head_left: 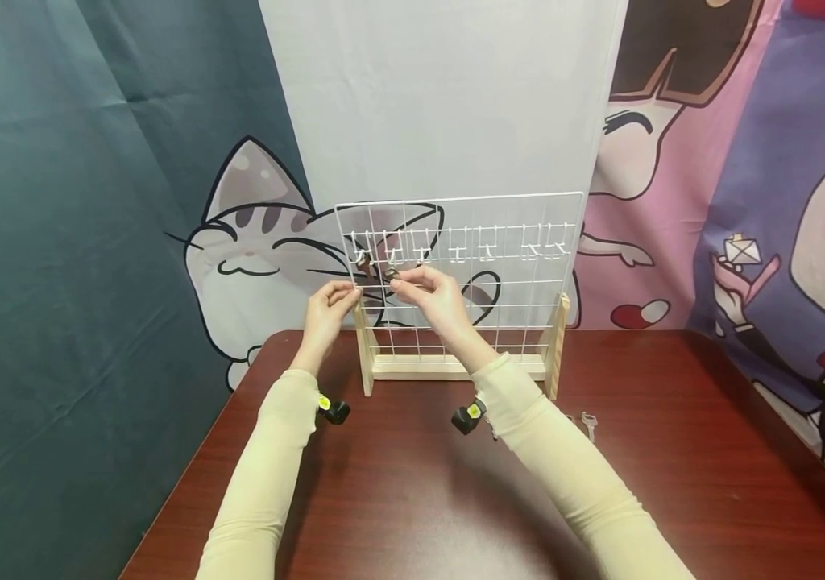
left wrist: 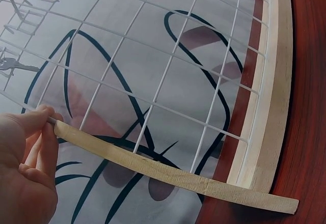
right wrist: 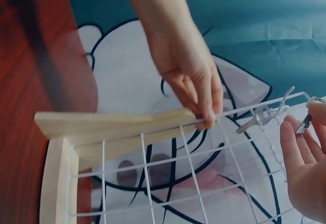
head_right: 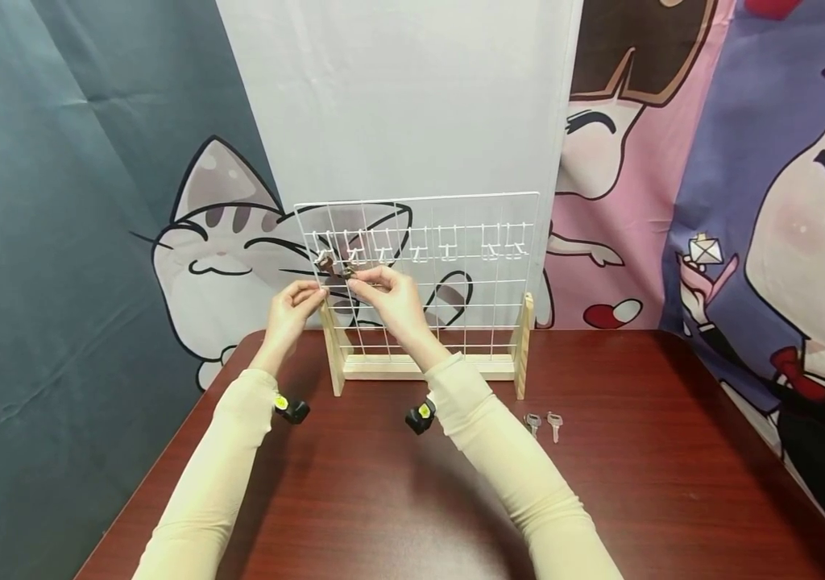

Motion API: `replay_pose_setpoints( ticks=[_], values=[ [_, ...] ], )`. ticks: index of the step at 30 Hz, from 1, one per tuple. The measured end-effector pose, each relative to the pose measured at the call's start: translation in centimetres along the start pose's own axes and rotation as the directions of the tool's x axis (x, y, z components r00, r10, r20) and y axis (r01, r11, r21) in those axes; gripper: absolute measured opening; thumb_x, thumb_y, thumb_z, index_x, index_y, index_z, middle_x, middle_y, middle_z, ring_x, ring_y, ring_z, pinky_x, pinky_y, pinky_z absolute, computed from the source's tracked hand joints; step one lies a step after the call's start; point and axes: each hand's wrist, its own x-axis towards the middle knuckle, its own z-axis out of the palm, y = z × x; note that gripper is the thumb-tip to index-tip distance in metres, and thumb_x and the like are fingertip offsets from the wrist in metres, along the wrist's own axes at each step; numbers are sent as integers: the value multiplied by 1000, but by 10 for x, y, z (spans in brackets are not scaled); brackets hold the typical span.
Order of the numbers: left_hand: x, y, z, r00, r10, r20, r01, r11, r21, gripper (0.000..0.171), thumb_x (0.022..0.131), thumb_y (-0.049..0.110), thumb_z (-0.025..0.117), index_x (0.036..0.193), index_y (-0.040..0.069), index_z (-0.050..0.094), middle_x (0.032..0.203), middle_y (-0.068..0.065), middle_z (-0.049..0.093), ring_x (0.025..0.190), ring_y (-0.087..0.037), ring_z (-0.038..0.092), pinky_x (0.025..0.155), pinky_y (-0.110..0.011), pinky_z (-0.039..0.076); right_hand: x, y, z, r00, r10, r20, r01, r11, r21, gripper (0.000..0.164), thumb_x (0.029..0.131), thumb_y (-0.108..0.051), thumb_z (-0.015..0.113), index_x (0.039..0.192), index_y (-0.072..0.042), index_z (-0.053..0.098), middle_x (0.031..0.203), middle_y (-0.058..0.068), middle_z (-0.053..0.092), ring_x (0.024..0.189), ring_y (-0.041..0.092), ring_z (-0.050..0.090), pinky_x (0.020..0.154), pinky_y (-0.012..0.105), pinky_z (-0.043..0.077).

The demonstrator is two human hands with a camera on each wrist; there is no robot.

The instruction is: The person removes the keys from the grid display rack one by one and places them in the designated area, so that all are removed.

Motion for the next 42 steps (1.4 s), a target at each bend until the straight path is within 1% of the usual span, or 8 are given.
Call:
replay_pose_setpoints(
  ticks=[6, 11, 17, 26, 29, 33, 38, 42],
  values=[
    [1, -1, 0, 1000, -5, 1, 5, 1000, -6, 31, 96, 3, 69, 120, -14, 61, 113, -20, 72, 94, -11, 69, 88, -23, 56, -10, -11, -2, 1000, 13, 12, -16, 972, 235, 7, 94, -4, 70, 99, 1, 68, 116, 29, 67, 96, 27, 72, 95, 43, 55],
    [0, 0, 0, 1000, -6, 1, 6, 1000, -8, 30, 96, 3, 68, 120, -14, 61, 114, -22, 71, 93, -11, 69, 88, -23, 56, -16, -17, -7, 999, 34, -16, -28, 952, 306, 5, 93, 0, 68, 94, -5, 67, 120, 36, 63, 95, 24, 73, 95, 44, 56],
    [-2, 1, -1, 1000, 3, 3, -3, 1000, -5, 31, 96, 3, 67, 121, -15, 60, 121, -32, 65, 94, -12, 69, 91, -26, 55, -17, -18, -13, 998, 32, -60, -12, 949, 316, 10, 91, 1, 70, 89, -8, 68, 110, 23, 72, 97, 28, 73, 92, 39, 57],
    [-1, 0, 0, 1000, 17, 3, -17, 1000, 3, 32, 97, 4, 67, 120, -16, 59, 119, -30, 67, 93, -10, 68, 92, -25, 55, -19, -18, -19, 997, 14, -76, 13, 940, 340, 13, 90, 4, 70, 87, -9, 68, 94, 7, 77, 88, 19, 74, 88, 36, 59],
    [5, -10, -1, 1000, 8, 3, -8, 1000, -15, 32, 97, 5, 68, 121, -14, 60, 120, -29, 66, 94, -10, 68, 92, -25, 55, -20, -18, -20, 997, 13, -81, 14, 947, 322, 14, 89, 3, 71, 86, -10, 68, 92, 5, 77, 87, 19, 74, 86, 35, 59],
    [13, -24, -3, 1000, -3, -4, 3, 1000, -31, 34, 96, 9, 70, 123, -11, 61, 116, -20, 71, 95, -9, 68, 91, -23, 55, -22, -16, -23, 996, 21, -87, 7, 950, 312, 13, 89, 2, 72, 87, -10, 68, 89, 4, 76, 83, 18, 73, 85, 33, 60],
    [14, -30, -2, 1000, 18, -23, -18, 1000, -8, 33, 96, 13, 71, 120, -8, 63, 102, -2, 75, 93, -7, 68, 89, -21, 55, -24, -13, -25, 996, 40, -84, -14, 955, 295, 19, 89, 4, 70, 107, -2, 68, 87, 0, 75, 78, 15, 71, 79, 29, 60],
    [13, -30, -2, 999, 38, -34, -38, 999, 4, 30, 96, 12, 71, 117, -7, 63, 100, 0, 75, 92, -7, 68, 88, -22, 55, -26, -9, -28, 997, 45, -55, -34, 980, 197, 35, 92, 0, 70, 126, 6, 65, 91, -2, 75, 82, 12, 69, 78, 27, 58]
  ],
)
